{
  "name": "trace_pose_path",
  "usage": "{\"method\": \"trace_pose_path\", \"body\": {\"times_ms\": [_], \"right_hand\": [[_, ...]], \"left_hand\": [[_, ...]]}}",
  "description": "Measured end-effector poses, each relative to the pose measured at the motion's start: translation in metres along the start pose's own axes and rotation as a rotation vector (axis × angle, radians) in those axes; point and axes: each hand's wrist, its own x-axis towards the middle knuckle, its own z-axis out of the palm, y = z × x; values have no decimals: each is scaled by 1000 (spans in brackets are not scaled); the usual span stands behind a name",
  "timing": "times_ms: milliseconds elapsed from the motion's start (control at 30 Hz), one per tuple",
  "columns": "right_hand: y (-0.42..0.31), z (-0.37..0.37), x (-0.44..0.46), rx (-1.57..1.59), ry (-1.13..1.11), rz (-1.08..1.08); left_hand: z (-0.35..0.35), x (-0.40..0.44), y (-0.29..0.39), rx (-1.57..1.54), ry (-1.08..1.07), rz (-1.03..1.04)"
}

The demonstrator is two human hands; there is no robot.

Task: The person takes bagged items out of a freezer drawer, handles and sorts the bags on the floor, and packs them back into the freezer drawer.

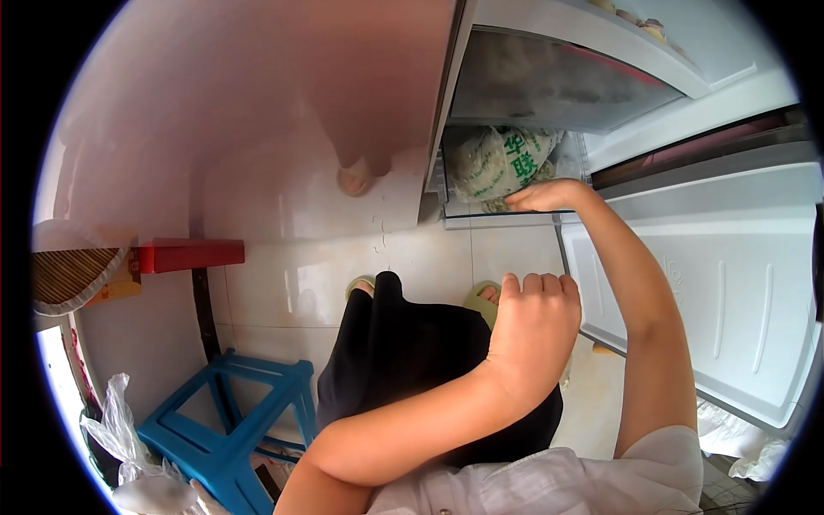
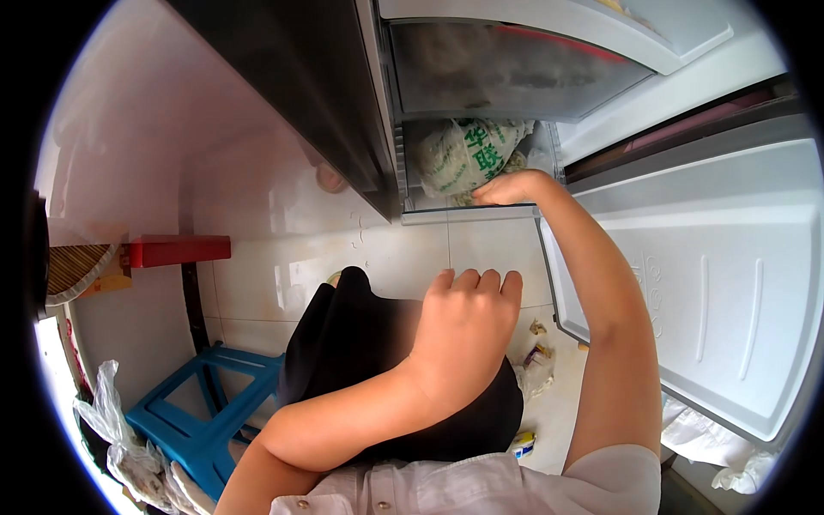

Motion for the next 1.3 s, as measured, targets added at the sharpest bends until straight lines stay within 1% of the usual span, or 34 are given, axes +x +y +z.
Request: {"method": "trace_pose_path", "body": {"times_ms": [100, 200, 300, 333, 433, 533, 600, 633, 700, 733, 767, 800, 833, 900, 967, 1000, 1100, 1133, 1233, 1267, 1300], "right_hand": [[-2, 3, 0, 262, -40, -11], [12, 3, 10, 105, 3, 140], [32, -5, 0, 186, -49, 91], [41, -2, 3, 204, -32, 51], [49, -1, 9, 104, -23, 222], [53, 17, 8, 5, 264, -65], [62, 12, 13, 192, 305, -180], [70, 8, 18, 293, 323, -229], [90, 2, 38, 71, 751, 8], [85, 1, 33, -96, 913, 122], [98, 9, 52, -197, 1096, 88], [79, 1, 44, -50, 774, 161], [67, -3, 45, -100, 539, 121], [48, -8, 50, -24, 427, 245], [53, -7, 70, 20, 464, 359], [52, -14, 73, -50, 312, 366], [56, 8, 76, 99, 655, 501], [61, 8, 70, 143, 606, 428], [61, 8, 64, 170, 637, 390], [62, 5, 60, 145, 658, 376], [50, 5, 40, 88, 739, 357]], "left_hand": [[-1, 2, 0, -9, -38, 4], [0, 4, 3, -22, -39, 17], [4, 3, 3, -31, 5, 16], [4, 3, 1, -22, -3, 1], [-2, 3, -5, 3, -13, -22], [-3, -2, -8, 15, -22, -15], [-6, -3, -7, 15, -44, 1], [-5, -4, -6, 3, -21, -6], [-3, -3, -6, -31, 16, 4], [-4, -2, -5, -24, -40, 7], [-7, -1, -3, -32, -81, 2], [-6, -1, -3, -48, -106, 13], [-5, -1, -4, -60, -131, 22], [-6, -1, -6, -65, -136, 27], [-13, -1, -7, -72, -122, -21], [-15, -1, -8, -72, -103, -35], [-15, -2, -15, -75, -43, -54], [-18, -1, -12, -63, -79, -90], [-16, -4, -15, -19, -82, -120], [-16, -5, -16, -10, -82, -127], [-17, -4, -16, -18, -83, -108]]}}
